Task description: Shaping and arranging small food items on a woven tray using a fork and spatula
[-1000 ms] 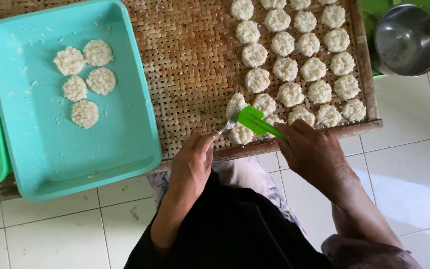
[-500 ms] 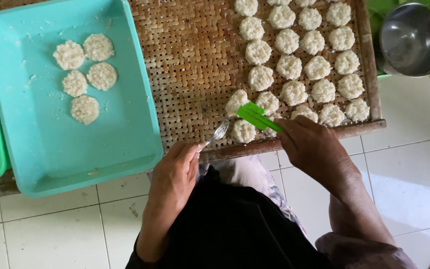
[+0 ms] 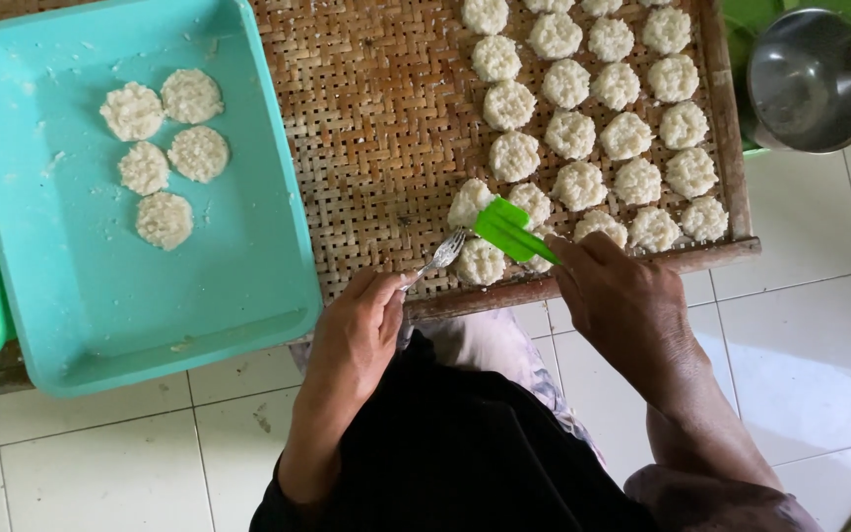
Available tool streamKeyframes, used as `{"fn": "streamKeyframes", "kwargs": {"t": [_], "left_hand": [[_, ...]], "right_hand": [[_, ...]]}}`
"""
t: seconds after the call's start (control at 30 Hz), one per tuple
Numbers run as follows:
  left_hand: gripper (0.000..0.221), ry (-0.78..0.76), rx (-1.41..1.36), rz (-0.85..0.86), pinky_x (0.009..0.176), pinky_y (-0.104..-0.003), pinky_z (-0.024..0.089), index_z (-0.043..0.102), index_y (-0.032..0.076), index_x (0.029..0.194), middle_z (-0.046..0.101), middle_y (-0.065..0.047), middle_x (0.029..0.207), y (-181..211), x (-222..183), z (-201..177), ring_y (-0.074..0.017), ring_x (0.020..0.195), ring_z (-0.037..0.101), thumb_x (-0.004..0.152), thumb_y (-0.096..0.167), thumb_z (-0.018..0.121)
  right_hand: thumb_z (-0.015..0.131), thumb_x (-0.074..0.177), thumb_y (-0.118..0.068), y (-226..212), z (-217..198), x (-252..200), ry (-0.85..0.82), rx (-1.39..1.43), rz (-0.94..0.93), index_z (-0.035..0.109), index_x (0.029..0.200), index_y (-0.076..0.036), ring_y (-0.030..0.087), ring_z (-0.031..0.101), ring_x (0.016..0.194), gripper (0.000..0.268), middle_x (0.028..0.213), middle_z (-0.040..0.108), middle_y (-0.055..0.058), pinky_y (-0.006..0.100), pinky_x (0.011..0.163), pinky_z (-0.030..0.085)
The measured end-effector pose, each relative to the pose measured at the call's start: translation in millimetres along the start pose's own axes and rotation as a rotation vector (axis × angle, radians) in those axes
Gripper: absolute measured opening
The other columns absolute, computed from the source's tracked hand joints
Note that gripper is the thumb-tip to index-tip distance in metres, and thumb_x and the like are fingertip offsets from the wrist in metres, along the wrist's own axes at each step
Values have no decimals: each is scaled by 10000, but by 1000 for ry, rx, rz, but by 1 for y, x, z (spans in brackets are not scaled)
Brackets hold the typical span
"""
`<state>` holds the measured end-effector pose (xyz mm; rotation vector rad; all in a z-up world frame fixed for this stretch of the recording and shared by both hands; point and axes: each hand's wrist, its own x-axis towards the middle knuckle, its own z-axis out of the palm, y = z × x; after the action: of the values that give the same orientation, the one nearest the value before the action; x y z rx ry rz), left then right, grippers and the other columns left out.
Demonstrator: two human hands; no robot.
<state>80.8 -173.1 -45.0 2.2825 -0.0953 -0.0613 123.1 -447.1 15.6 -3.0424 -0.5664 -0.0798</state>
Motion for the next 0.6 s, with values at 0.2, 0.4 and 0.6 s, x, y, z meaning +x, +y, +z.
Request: {"fn": "streamKeyframes", "kwargs": {"t": [0.2, 0.4, 0.6], "left_hand": [[215, -8, -42, 16, 666, -467, 635, 724, 122, 1165, 719, -135, 992, 8, 6, 0, -384, 857, 751, 996, 91, 595], [255, -14, 20, 56, 593, -441, 630, 696, 97, 1199, 693, -145, 956, 2, 15, 12, -365, 756, 745, 983, 3, 599], [310, -17, 190, 97, 620, -361, 638, 699, 114, 1225, 694, -121, 948, -20, 19, 19, -279, 772, 738, 958, -27, 630]], "right_hand": [[624, 980, -365, 3, 18, -5, 30, -32, 16, 720, 1159, -248, 232, 705, 587, 234, 916, 674, -2, 412, 590, 621], [647, 960, -304, -8, 8, 0, 30, 50, 30, 735, 1106, -183, 297, 723, 627, 209, 882, 686, 46, 459, 586, 620], [646, 958, -283, 1, 7, -2, -7, 104, 25, 737, 1156, -181, 291, 735, 666, 241, 892, 703, 58, 466, 610, 624]]}}
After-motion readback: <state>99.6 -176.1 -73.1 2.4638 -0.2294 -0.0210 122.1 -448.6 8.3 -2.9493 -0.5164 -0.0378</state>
